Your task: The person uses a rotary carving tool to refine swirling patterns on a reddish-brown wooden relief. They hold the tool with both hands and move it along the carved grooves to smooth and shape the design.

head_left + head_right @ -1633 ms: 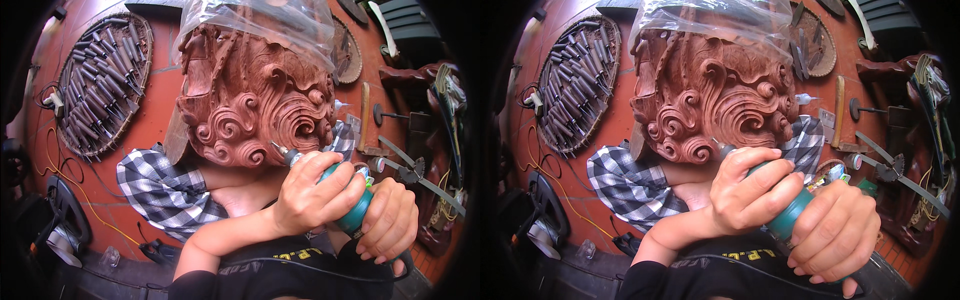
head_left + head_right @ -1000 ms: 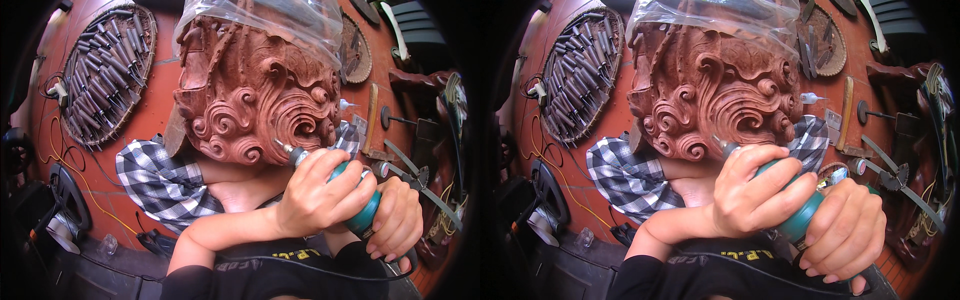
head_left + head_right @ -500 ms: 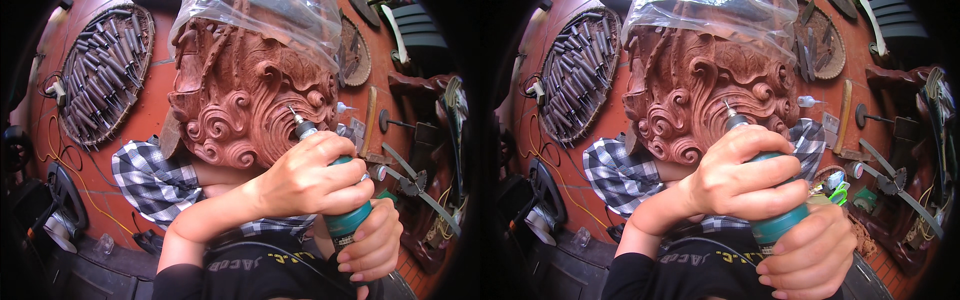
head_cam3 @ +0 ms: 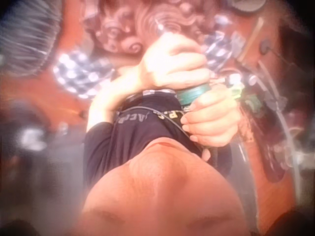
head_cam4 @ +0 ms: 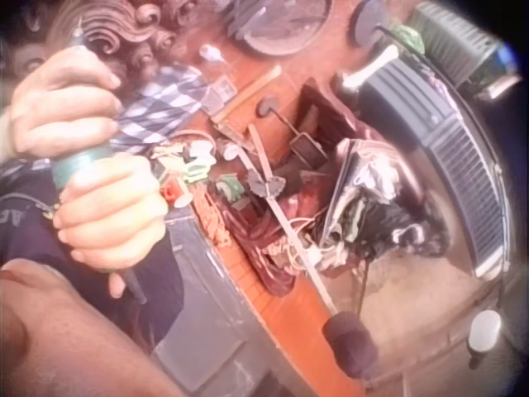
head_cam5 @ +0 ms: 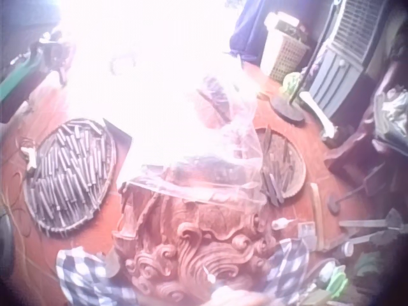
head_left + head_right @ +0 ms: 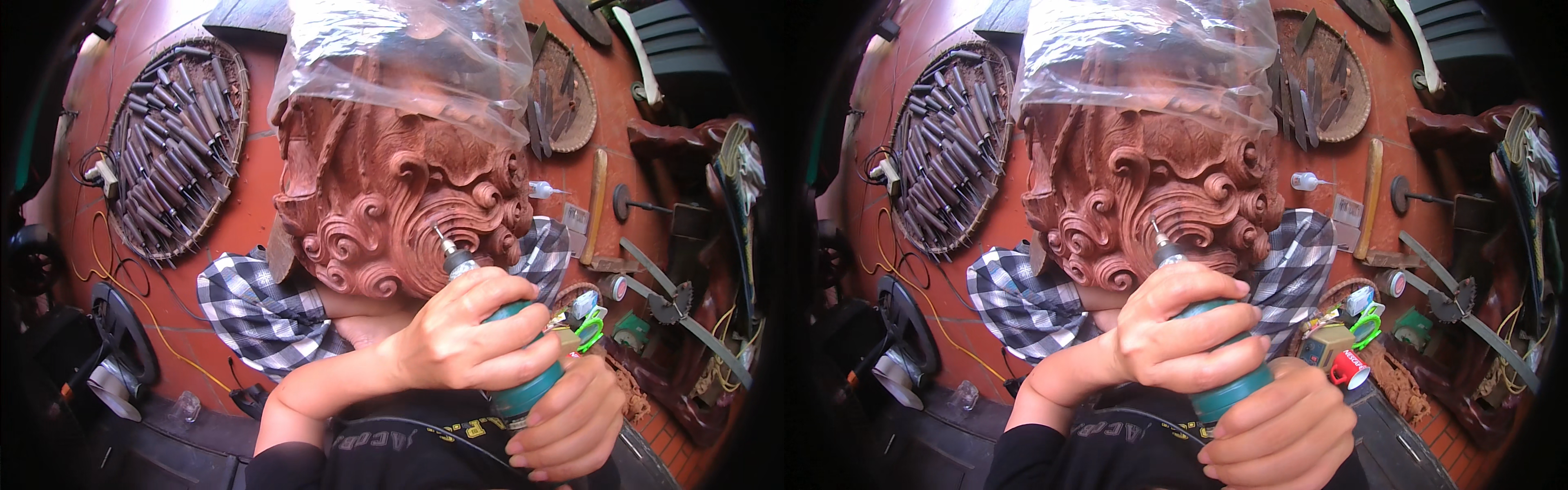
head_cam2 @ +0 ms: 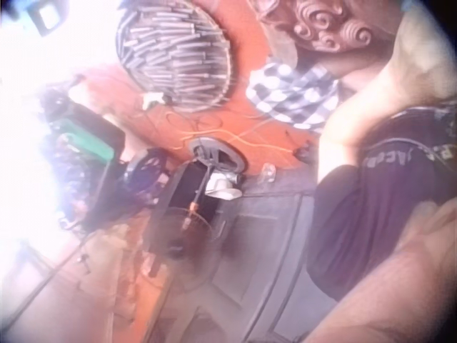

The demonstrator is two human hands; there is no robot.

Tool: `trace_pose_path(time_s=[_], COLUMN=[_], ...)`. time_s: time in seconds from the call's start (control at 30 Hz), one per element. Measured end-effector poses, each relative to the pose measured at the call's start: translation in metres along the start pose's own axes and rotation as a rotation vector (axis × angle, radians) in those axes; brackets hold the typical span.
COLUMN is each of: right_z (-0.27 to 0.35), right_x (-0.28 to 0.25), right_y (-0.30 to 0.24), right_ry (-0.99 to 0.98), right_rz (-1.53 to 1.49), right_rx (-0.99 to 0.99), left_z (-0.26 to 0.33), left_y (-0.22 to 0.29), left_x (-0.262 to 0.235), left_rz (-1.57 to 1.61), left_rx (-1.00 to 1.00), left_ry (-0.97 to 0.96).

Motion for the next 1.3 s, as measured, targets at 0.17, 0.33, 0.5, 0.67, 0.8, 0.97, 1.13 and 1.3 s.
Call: trace_pose_path(time_s=[0.17, 0.33, 0.5, 0.67, 0.8, 0.97, 1.13, 1.3], right_z=[-0.015, -0.011, -0.007, -0.006, -0.007, -0.004, -0.006, -0.007], right_x=[-0.014, -0.03, -0.041, -0.047, -0.05, -0.048, -0.039, -0.036], right_y=[-0.002, -0.004, -0.005, 0.0, 0.006, 0.018, 0.023, 0.025], right_ry=[-0.071, 0.082, 0.214, 0.175, 0.105, 0.159, 0.35, 0.383], right_rz=[0.005, 0.084, 0.159, 0.129, 0.088, 0.027, 0.006, -0.008], right_rx=[0.178, 0.223, 0.163, 0.14, 0.147, 0.181, 0.216, 0.253], left_z=[-0.008, -0.015, -0.021, -0.025, -0.024, -0.023, -0.024, -0.021], left_y=[0.0, -0.011, -0.018, -0.024, -0.027, -0.03, -0.026, -0.027], left_x=[0.011, 0.03, 0.039, 0.037, 0.031, 0.019, 0.01, 0.006], left_rz=[0.052, 0.134, 0.191, 0.182, 0.138, 0.076, 0.034, 0.002], left_rx=[-0.021, -0.055, -0.082, -0.1, -0.128, -0.178, -0.207, -0.2], left_ry=[-0.029, -0.068, -0.141, -0.204, -0.239, -0.287, -0.281, -0.271])
Point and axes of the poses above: each hand's wrist, its own z-axis away from the middle knuckle, its own x-axis out of the palm, y = z × x, the point moved 7 cm from there along -z, towards the middle knuckle, and after that the axes turned 3 degrees about z, right-handed, at the moved point
